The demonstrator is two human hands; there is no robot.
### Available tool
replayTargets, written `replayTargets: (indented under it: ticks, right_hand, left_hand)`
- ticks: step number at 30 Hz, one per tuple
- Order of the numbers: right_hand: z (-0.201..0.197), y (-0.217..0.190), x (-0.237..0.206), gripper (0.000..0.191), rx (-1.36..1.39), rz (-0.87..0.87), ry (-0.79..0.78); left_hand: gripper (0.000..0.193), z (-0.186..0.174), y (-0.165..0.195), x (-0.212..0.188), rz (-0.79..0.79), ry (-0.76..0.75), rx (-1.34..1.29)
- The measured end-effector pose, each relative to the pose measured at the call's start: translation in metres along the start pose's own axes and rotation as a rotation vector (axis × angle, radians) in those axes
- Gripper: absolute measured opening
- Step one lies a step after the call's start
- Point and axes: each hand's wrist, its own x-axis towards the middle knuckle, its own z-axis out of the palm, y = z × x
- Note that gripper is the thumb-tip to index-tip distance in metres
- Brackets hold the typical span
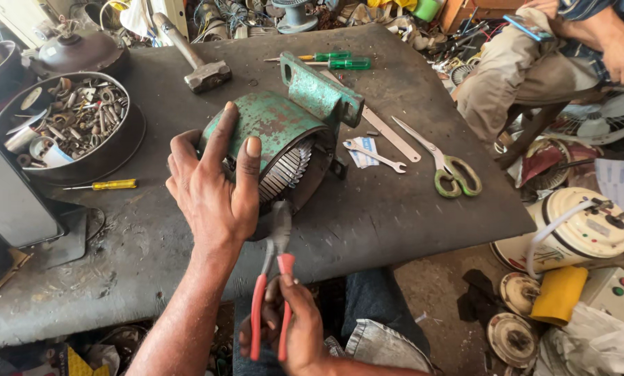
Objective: The person cuts strips of white insulating tape with green-handled scissors, then folds and places them into the slots of a green electric motor stator. They use pliers to press the tape into place and a wrench to smooth the edges. The person repeats this process for several slots.
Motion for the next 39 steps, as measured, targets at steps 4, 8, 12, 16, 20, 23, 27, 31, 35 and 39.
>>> replayTargets:
  ticks: [4, 8, 12, 16, 20, 23, 27, 31, 35, 39]
  right_hand:
    - [0.0, -0.004, 0.003, 0.043, -0.005, 0.08, -0.071]
    - [-0.002, -0.002, 0.008, 0.039, -0.022, 0.038, -0.025]
    - [-0.011, -0.004, 0.012, 0.038, -0.154, 0.049, -0.02]
    - [-0.017, -0.011, 0.008, 0.045, -0.218, -0.094, -0.13]
    - [-0.016, -0.025, 0.015, 0.047, -0.477, -0.223, -0.094]
    - [-0.016, -0.038, 0.022, 0.04, -0.498, -0.106, -0.111]
    - [-0.014, -0.045, 0.026, 0.039, -0.475, -0.118, -0.068]
    - [-0.013, -0.063, 0.025, 0.036, -0.527, 0.044, 0.036]
    - [-0.004, -0.075, 0.023, 0.033, -0.658, -0.066, 0.097]
    - [0.005, -0.081, 0.021, 0.035, -0.807, -0.125, 0.127]
  left_hand:
    - [0.053, -0.001, 0.0, 0.0, -0.018, -0.007, 0.003]
    - [0.053, -0.001, 0.001, 0.001, -0.034, -0.01, 0.007]
    - [0.054, -0.001, 0.001, 0.001, -0.015, -0.003, 0.01]
    - [0.054, -0.001, 0.0, 0.001, -0.022, -0.003, 0.001]
    - [0.053, 0.0, 0.001, 0.0, -0.014, 0.005, 0.017]
    - [0.054, -0.001, 0.002, 0.0, -0.027, -0.007, 0.011]
    - [0.053, -0.001, 0.001, 0.002, -0.023, 0.011, 0.007]
    - [0.053, 0.0, 0.001, -0.001, -0.026, 0.003, 0.013]
    - [0.052, 0.0, 0.002, -0.001, -0.014, 0.012, 0.01]
    - [0.052, -0.001, 0.002, 0.001, -0.035, 0.006, -0.002]
